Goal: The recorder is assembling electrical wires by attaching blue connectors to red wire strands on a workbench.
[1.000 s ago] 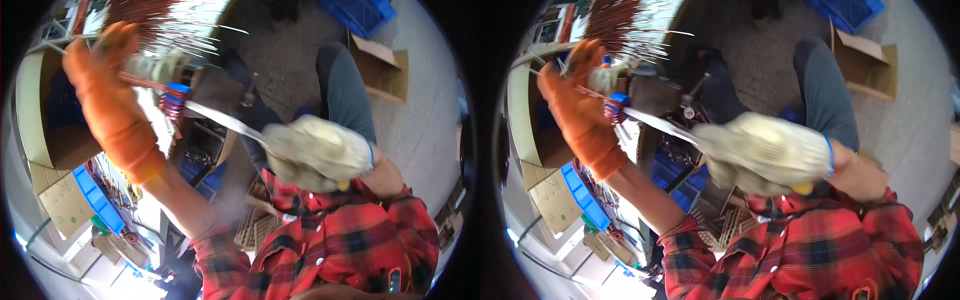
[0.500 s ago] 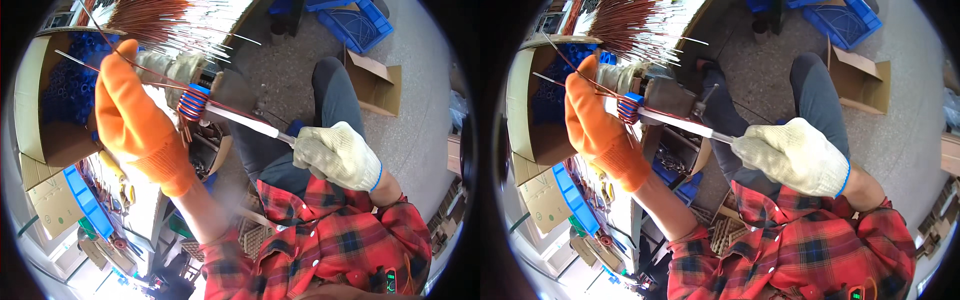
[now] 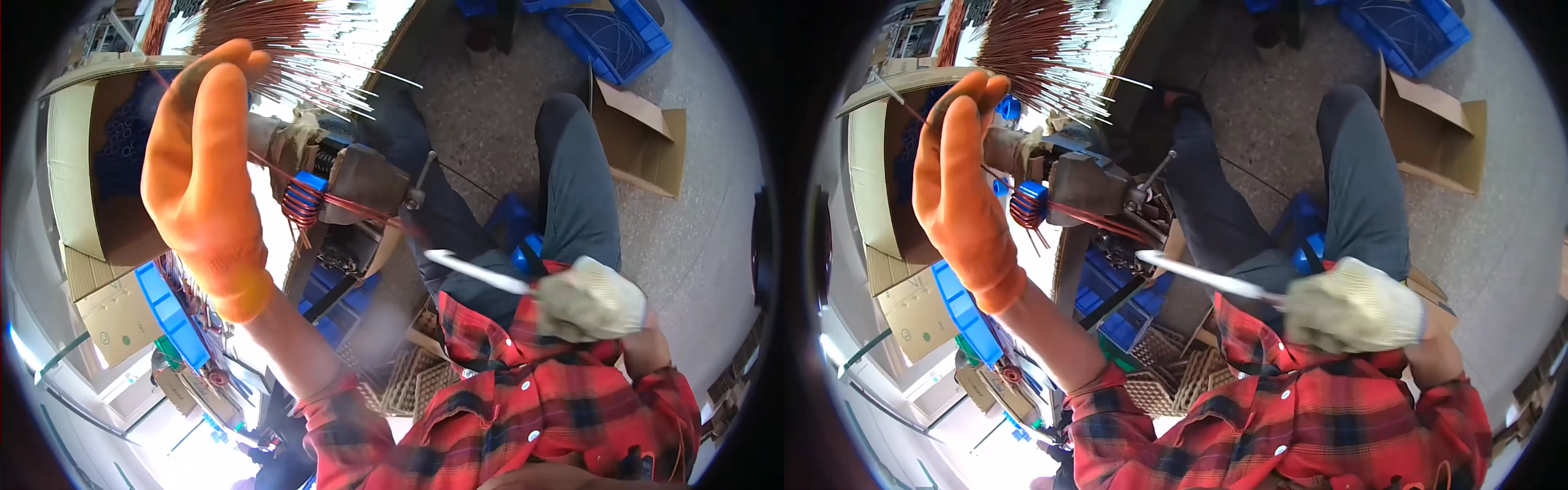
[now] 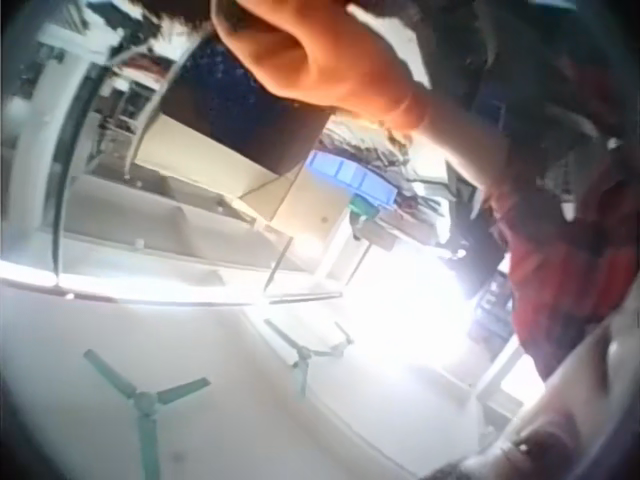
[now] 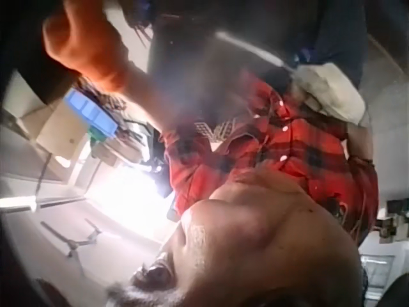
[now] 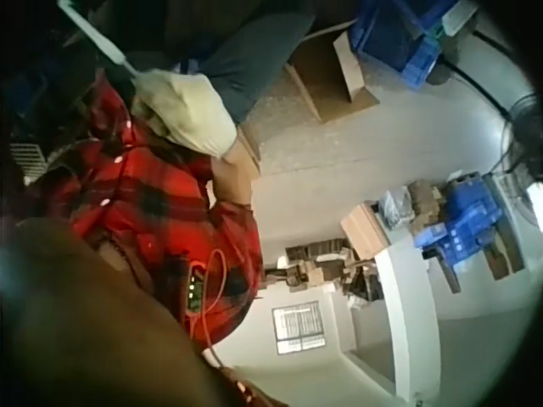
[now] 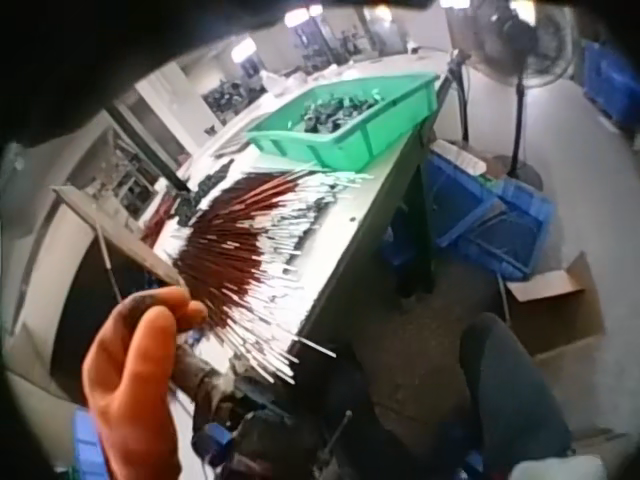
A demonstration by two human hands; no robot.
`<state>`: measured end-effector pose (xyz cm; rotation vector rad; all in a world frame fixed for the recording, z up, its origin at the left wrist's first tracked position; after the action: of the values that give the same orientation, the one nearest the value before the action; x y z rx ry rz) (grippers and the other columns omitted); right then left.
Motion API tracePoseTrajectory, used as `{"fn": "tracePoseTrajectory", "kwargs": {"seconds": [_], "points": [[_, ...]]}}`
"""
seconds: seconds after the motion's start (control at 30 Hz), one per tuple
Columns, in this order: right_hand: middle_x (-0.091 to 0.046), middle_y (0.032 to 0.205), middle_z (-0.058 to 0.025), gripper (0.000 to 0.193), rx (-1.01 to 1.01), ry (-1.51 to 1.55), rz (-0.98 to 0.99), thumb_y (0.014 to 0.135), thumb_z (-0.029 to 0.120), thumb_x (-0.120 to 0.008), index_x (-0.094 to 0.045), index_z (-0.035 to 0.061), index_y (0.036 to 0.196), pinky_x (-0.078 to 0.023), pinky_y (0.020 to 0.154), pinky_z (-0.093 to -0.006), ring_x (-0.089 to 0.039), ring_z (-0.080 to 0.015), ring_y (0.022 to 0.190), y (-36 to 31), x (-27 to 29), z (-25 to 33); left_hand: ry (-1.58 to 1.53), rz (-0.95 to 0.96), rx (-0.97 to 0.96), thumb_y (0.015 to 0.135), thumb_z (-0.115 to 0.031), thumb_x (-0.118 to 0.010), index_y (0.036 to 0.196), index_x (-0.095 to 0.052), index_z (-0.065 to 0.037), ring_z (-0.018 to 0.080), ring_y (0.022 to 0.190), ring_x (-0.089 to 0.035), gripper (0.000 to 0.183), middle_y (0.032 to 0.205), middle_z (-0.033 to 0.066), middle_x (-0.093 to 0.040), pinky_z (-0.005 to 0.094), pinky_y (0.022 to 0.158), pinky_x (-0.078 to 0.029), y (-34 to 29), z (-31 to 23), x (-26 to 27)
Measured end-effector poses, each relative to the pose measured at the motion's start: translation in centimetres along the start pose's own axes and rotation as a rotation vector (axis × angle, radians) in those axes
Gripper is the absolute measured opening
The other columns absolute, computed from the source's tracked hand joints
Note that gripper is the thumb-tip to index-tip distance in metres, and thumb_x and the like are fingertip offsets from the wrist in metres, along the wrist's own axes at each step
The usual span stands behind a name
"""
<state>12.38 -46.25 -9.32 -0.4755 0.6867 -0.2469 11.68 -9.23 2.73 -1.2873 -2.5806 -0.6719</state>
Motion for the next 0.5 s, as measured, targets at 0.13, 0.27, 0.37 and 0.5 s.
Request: {"fn": "tracePoseTrajectory", "kwargs": {"seconds": [0.13,0.27,0.37,0.5], "points": [[-0.073,0.077,0.0003,0.037,0.068,-0.252,-0.085,0.115,0.040,-0.067,-0.080,0.0053,0.114,-0.051,0.061,-0.0270,-0.066,-0.0100,0.066,6.2,-4.0,4.8,0.139,-0.049,-0.068,0.112,-0.020,-0.068,0.132,-0.078,0.003,0.0065,0.096,-0.062,0.032,0.116,0.0052,-0.080,0.0220,0.089,-0.047,-1.1,2.0,1.8],[-0.069,0.072,0.0006,0.039,0.117,-0.320,-0.176,0.114,0.044,-0.068,-0.080,0.0061,0.110,-0.055,0.061,-0.0307,-0.069,-0.0134,0.065,8.1,-5.4,9.1,0.099,-0.153,-0.023,0.113,-0.026,-0.063,0.137,-0.075,0.003,0.0132,0.113,-0.065,0.040,0.130,0.0085,-0.077,0.0269,0.103,-0.048,-2.9,3.5,0.9],[-0.065,0.077,-0.0063,0.041,-0.273,0.234,0.247,0.115,0.042,-0.064,-0.073,0.0026,0.113,-0.051,0.054,-0.0314,-0.059,-0.0129,0.057,10.0,-5.5,8.3,0.195,-0.391,0.047,0.115,-0.033,-0.059,0.145,-0.069,0.004,0.0218,0.128,-0.066,0.048,0.140,0.0137,-0.074,0.0343,0.116,-0.046,-4.8,3.0,1.1],[-0.072,0.103,-0.0126,0.044,-0.573,1.284,0.831,0.114,0.045,-0.065,-0.065,0.0040,0.129,-0.063,0.075,-0.0454,-0.072,-0.0268,0.088,3.4,-0.9,-9.1,0.399,-0.342,-0.138,0.106,-0.047,-0.070,0.162,-0.052,0.002,0.0307,0.138,-0.066,0.077,0.154,0.0173,-0.065,0.0422,0.118,-0.048,-6.7,-1.8,5.7]]}}
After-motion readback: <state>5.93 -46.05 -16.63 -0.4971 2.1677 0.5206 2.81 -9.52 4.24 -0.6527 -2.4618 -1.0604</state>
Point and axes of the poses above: each hand's wrist, its own y-axis towards the middle knuckle, its own x-axis out of the back of the hand, z = x × y, the point moved 2 cm from there along y, towards the middle knuckle
